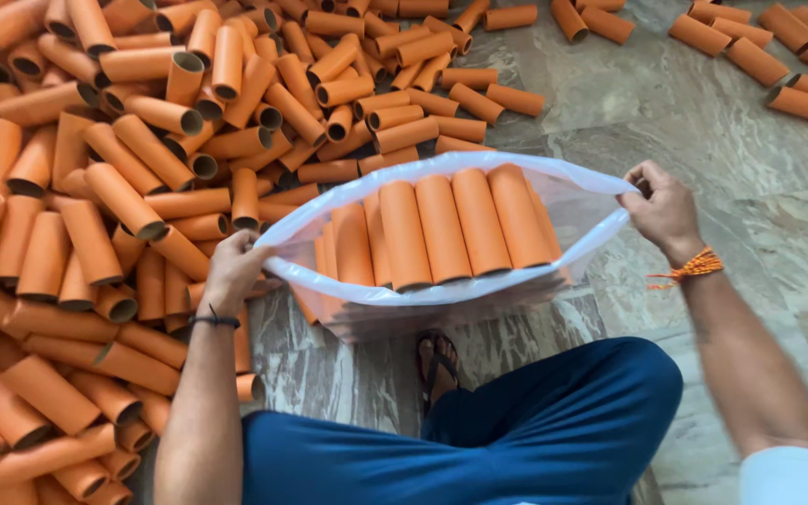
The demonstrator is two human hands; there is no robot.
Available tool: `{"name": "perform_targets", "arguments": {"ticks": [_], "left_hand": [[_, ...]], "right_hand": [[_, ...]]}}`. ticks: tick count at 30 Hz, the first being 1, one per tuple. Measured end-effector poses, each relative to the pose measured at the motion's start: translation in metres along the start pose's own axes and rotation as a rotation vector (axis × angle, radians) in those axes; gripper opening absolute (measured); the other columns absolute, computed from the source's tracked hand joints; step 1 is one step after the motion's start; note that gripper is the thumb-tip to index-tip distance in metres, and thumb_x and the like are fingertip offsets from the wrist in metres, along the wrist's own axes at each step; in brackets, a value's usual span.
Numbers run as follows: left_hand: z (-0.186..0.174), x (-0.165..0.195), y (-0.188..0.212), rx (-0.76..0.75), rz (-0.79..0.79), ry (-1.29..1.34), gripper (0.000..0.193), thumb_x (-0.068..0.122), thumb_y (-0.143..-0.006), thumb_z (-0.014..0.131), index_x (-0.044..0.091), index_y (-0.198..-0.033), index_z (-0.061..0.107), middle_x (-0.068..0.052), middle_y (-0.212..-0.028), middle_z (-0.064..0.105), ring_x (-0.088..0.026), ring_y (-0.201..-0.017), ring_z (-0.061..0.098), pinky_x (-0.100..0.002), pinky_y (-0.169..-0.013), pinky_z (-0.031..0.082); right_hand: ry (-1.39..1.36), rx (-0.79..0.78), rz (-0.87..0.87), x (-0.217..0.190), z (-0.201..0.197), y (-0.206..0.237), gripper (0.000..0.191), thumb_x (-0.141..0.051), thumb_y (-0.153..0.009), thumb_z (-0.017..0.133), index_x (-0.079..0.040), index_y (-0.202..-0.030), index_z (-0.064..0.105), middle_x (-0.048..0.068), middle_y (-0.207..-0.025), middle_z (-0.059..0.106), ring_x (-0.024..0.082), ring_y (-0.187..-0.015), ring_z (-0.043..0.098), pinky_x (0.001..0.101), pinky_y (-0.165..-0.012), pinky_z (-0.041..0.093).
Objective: The person sits on the floor and repeatedly picks up handfuls of orange cylindrical objects from a large pile. They place the cylinders into a clear plastic bag, arranging them in rows. The person continues this process, filling the bag with the cylinders.
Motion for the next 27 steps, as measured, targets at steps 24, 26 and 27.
{"name": "perform_targets", "arguments": {"ticks": [24,26,27], "left_hand": [[-0.011,0.041,0.012,0.334,0.383,-0.212,0.027,0.009,-0.085,0.074,0.007,-0.106,0.058,-0.01,-0.083,0.067,-0.025,-0.066,0.063,-0.039,-0.057,0.053],[0.03,0.086,0.049,0.724,0.719,-0.929,0.049,0.022,-0.078,0.087,0.003,-0.119,0.067,-0.018,-0.093,0.071,-0.036,-0.083,0.068,-0.049,-0.067,0.055],[0.062,0.102,0.062,0.596,0.897,-0.795,0.041,0.017,-0.081,0.084,0.004,-0.117,0.068,-0.017,-0.101,0.072,-0.035,-0.093,0.067,-0.046,-0.078,0.054]], "right_hand": [[-0.548,0.11,0.134,-0.049,-0.001,0.025,0.022,-0.013,-0.1,0.059,-0.002,-0.12,0.063,0.0,-0.081,0.064,0.008,-0.056,0.055,0.0244,-0.044,0.04],[-0.65,-0.008,0.24,-0.041,0.009,0.028,0.027,-0.027,-0.103,0.056,-0.01,-0.124,0.052,0.001,-0.074,0.063,0.012,-0.053,0.063,0.0288,-0.041,0.05],[-0.704,-0.062,0.209,-0.039,0.012,0.029,0.03,-0.023,-0.102,0.056,-0.008,-0.128,0.053,0.0,-0.079,0.064,0.012,-0.058,0.063,0.0292,-0.046,0.053]]}}
Point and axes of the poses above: each hand's wrist, its own y-axis away from the middle knuckle, its own z-axis out of the palm, x = y × z, the point moved 4 cm from there along -y, towards the middle knuckle
